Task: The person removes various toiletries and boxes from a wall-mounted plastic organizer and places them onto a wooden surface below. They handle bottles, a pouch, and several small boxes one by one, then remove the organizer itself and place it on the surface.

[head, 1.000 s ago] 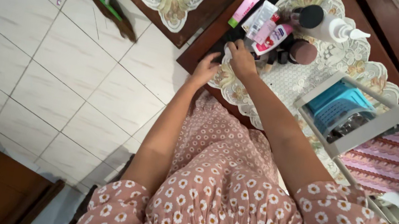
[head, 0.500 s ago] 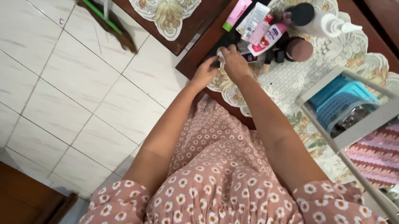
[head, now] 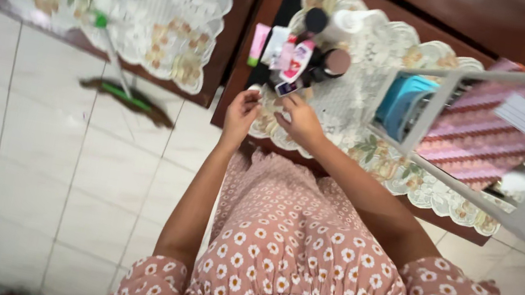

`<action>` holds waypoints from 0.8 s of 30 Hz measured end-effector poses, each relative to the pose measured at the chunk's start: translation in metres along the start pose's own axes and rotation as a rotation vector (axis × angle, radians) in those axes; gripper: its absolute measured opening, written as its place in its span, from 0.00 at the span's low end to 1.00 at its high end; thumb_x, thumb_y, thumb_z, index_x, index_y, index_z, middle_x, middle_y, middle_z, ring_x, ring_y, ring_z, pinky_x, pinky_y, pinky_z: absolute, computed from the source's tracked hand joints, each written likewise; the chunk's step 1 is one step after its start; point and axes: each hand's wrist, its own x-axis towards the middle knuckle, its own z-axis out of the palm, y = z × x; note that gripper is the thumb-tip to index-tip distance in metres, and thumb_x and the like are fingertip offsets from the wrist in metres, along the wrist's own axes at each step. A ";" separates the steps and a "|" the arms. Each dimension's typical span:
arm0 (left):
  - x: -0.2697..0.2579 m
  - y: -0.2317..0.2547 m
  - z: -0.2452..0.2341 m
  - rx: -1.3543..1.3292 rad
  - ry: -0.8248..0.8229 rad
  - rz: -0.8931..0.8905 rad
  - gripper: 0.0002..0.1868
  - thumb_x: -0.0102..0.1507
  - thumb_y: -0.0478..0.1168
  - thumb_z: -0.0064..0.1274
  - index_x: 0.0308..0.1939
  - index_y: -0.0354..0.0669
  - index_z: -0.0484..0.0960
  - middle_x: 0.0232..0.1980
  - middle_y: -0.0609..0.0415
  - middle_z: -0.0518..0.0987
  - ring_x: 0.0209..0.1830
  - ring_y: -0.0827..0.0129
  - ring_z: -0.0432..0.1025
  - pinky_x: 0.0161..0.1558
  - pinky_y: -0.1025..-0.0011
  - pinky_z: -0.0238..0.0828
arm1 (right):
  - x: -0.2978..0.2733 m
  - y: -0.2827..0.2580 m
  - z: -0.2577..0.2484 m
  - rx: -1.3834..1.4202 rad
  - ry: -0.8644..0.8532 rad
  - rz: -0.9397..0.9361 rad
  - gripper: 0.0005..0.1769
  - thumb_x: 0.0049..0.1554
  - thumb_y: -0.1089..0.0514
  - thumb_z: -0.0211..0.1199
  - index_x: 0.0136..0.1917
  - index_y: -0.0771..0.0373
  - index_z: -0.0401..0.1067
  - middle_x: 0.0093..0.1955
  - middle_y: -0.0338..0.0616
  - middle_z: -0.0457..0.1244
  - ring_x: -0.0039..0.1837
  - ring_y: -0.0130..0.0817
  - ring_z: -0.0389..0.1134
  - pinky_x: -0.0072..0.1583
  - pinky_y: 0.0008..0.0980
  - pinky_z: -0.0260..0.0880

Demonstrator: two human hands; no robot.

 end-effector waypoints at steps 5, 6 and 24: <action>-0.019 0.098 0.062 -0.034 0.005 0.081 0.08 0.69 0.28 0.54 0.51 0.37 0.76 0.45 0.60 0.75 0.44 0.80 0.70 0.47 0.80 0.68 | -0.043 -0.053 -0.076 0.082 0.135 0.031 0.12 0.55 0.61 0.70 0.50 0.64 0.73 0.50 0.49 0.65 0.48 0.44 0.71 0.50 0.39 0.72; -0.024 0.117 0.075 -0.019 0.004 0.074 0.06 0.70 0.28 0.54 0.50 0.37 0.76 0.43 0.61 0.74 0.42 0.81 0.69 0.45 0.80 0.67 | -0.050 -0.063 -0.091 0.075 0.175 -0.001 0.11 0.55 0.62 0.71 0.50 0.65 0.72 0.48 0.49 0.65 0.49 0.44 0.70 0.51 0.39 0.72; -0.114 0.300 0.298 0.314 -0.437 0.757 0.09 0.65 0.26 0.56 0.46 0.37 0.75 0.50 0.49 0.76 0.49 0.62 0.75 0.55 0.70 0.71 | -0.222 -0.169 -0.309 0.095 0.464 -0.334 0.13 0.53 0.68 0.73 0.50 0.65 0.74 0.52 0.45 0.68 0.54 0.38 0.72 0.53 0.33 0.75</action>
